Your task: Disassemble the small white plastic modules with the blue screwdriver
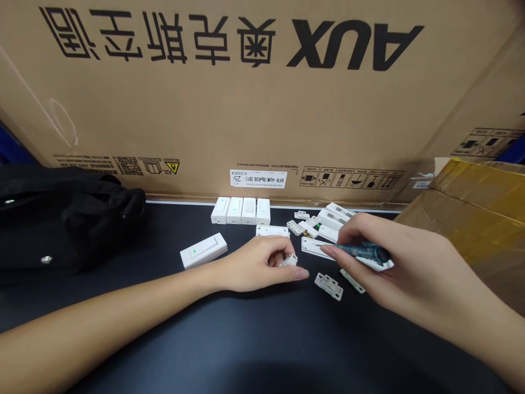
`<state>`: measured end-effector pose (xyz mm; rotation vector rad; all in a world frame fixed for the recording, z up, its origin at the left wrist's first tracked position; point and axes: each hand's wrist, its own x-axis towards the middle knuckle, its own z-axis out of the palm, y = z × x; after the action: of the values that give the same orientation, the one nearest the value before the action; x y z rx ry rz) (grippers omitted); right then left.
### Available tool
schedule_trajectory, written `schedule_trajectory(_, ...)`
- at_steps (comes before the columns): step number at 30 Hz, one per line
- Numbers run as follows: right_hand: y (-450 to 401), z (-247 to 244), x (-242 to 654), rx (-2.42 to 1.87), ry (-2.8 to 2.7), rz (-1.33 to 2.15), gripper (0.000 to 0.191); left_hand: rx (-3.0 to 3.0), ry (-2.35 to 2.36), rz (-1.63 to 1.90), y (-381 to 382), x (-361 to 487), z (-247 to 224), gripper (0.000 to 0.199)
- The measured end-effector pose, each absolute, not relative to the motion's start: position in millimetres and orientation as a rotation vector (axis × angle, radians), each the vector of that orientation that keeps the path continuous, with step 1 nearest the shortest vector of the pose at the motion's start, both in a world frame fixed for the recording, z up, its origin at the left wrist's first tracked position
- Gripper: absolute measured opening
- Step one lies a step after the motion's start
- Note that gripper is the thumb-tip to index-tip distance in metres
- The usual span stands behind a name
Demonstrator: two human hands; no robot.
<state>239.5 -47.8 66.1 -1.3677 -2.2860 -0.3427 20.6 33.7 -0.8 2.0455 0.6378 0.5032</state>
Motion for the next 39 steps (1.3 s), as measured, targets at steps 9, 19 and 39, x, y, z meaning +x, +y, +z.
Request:
schedule_trajectory(9, -44.7, 62.0, 241.8, -1.347, -2.336, -0.373, 0.016, 2.043, 0.577, 0.546, 34.4, 20.2, -5.7, 0.028)
schedule_trajectory(19, -45.9, 61.5, 241.6, -1.383, -2.372, -0.330, 0.016, 2.241, 0.584, 0.627, 34.3, 21.2, -6.7, 0.024)
schedule_trajectory(39, -40.8, 57.6, 242.9, -1.209, -2.498, 0.037, 0.019, 2.188, 0.692, 0.708, 34.5, 19.8, -8.0, 0.033)
